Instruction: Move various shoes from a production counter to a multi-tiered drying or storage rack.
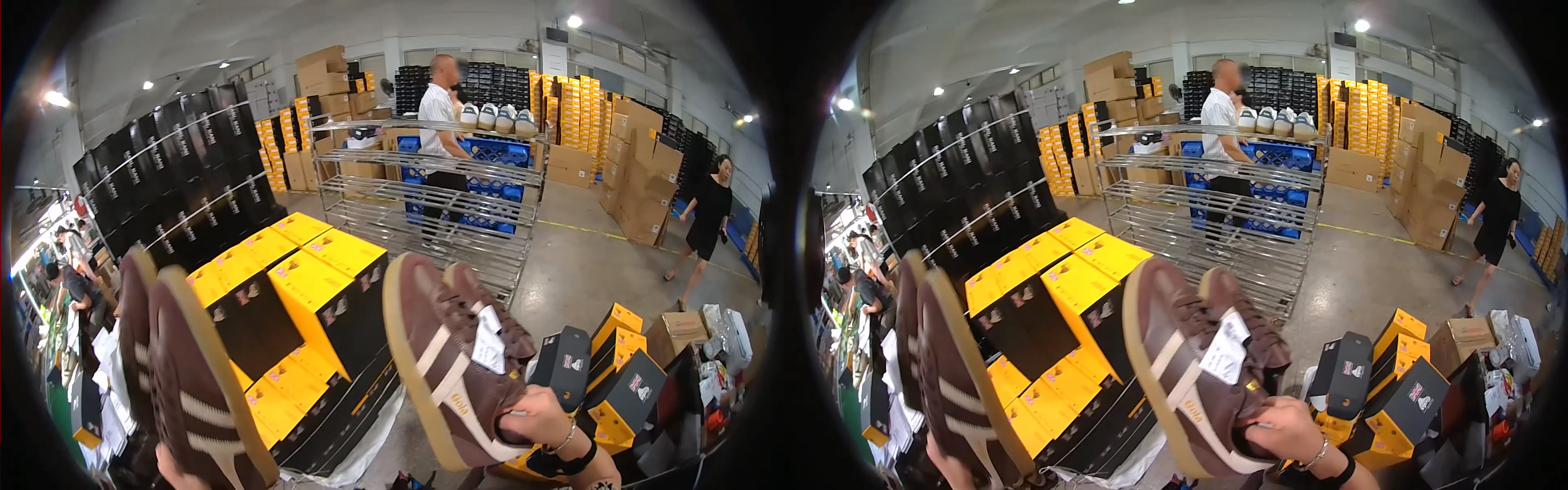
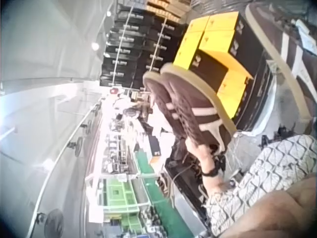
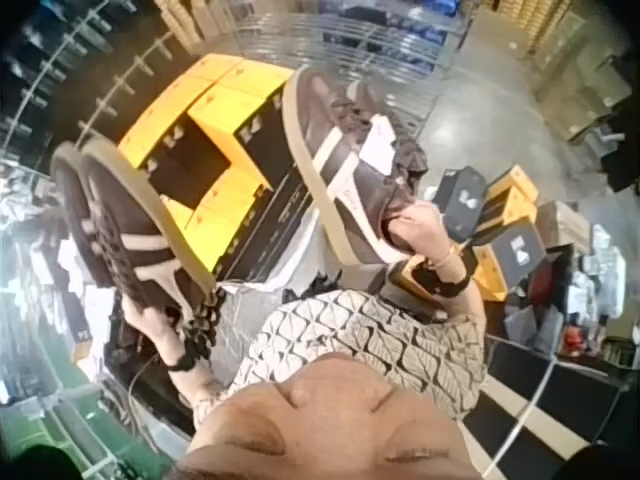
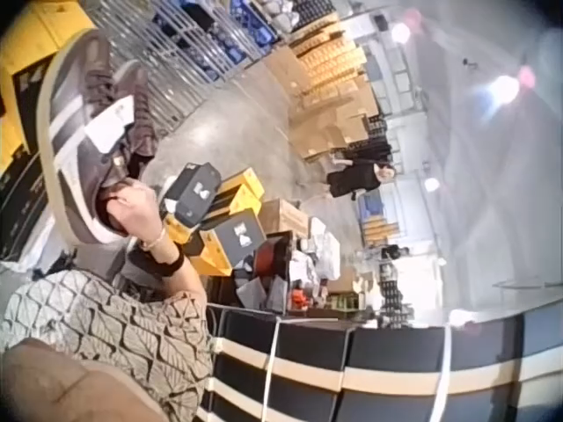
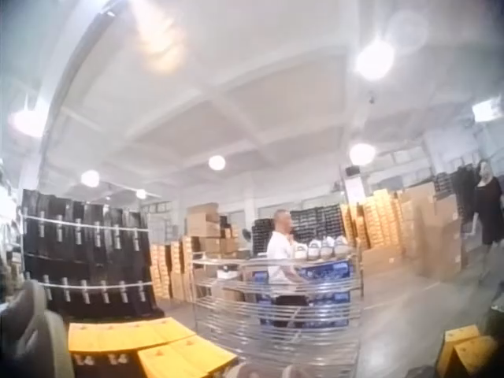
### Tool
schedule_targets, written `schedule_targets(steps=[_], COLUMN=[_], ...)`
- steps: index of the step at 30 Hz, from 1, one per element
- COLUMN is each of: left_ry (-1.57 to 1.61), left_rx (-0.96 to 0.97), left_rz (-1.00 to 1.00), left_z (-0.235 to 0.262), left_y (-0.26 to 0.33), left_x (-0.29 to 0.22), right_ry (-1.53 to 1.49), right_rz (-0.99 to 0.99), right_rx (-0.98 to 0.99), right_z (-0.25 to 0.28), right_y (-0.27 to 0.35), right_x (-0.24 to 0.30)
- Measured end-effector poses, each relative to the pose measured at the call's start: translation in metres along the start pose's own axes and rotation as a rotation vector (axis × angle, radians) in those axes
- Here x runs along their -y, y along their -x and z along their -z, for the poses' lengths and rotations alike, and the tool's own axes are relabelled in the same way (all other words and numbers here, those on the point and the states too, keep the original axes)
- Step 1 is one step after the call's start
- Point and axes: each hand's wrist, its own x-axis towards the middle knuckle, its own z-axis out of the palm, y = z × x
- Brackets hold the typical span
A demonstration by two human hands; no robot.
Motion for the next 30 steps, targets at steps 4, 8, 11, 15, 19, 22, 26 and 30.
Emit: schedule_targets(steps=[4, 8, 11, 15, 19, 22, 26, 30], left_ry=[0.338, 0.457, 0.694, 0.756, 0.634, 0.671, 0.665, 0.578], left_rx=[0.165, 0.230, 0.340, 0.385, 0.395, 0.419, 0.371, 0.272], left_rz=[0.051, -0.033, 0.014, -0.060, 0.042, 0.064, 0.054, 0.067], left_z=[-0.100, -0.185, -0.251, -0.341, -0.420, -0.476, -0.549, -0.593], left_y=[-0.091, -0.172, -0.226, -0.299, -0.364, -0.394, -0.420, -0.440], left_x=[-0.037, -0.064, -0.089, -0.137, -0.180, -0.196, -0.210, -0.217], right_ry=[0.220, 0.225, 0.123, 0.241, 0.458, 0.491, 0.490, 0.495], right_rz=[0.007, -0.147, -0.166, -0.083, 0.015, 0.138, 0.384, 0.485], right_rx=[-0.093, -0.219, -0.274, -0.336, -0.338, -0.350, -0.316, -0.302], right_z=[0.039, 0.062, 0.078, 0.098, 0.122, 0.134, 0.156, 0.174], right_y=[-0.038, -0.090, -0.145, -0.217, -0.283, -0.341, -0.435, -0.538], right_x=[-0.047, -0.095, -0.129, -0.171, -0.221, -0.265, -0.337, -0.379])
